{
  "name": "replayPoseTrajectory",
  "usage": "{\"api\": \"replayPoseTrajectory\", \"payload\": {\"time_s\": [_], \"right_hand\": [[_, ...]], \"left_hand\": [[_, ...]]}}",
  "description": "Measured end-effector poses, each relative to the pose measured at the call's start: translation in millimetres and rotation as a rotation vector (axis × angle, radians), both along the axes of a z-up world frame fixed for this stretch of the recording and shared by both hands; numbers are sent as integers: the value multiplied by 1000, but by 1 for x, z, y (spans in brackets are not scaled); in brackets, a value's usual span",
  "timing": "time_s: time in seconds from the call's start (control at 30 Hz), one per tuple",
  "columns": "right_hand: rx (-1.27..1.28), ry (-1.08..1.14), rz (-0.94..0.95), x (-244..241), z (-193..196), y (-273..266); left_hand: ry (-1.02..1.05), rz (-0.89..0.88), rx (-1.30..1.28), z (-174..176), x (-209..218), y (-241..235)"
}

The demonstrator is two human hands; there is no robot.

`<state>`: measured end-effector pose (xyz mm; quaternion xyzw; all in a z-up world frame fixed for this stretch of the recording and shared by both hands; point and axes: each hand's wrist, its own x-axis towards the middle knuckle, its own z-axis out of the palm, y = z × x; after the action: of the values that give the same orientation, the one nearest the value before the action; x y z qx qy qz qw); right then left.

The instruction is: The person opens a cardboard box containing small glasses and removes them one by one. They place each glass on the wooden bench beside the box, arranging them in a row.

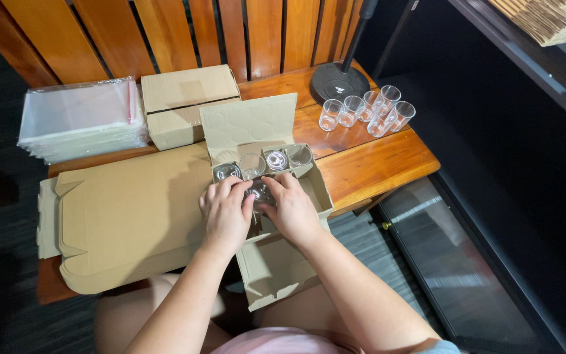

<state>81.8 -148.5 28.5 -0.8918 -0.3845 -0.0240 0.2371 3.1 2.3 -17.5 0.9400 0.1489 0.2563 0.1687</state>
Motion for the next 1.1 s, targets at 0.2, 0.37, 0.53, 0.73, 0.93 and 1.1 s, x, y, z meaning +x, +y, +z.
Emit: {"api": "replayPoseTrajectory", "payload": {"time_s": [0.2, 0.37, 0.53, 0.73, 0.93, 1.1], "right_hand": [[5, 20, 0, -2, 4, -1], [8, 16, 0, -1, 2, -1], [0, 18, -4, 0, -1, -1], [4, 46, -7, -1, 4, 0], [43, 112, -10, 9, 4, 4], [7, 189, -43, 16, 7, 10]], "left_hand": [[0, 0, -10, 2, -1, -1], [-5, 3, -4, 1, -1, -1], [-5, 3, -12, 2, -2, -1], [-8, 3, -11, 0, -2, -1], [27, 9, 2, 7, -1, -2], [46, 37, 3, 7, 4, -2]]}}
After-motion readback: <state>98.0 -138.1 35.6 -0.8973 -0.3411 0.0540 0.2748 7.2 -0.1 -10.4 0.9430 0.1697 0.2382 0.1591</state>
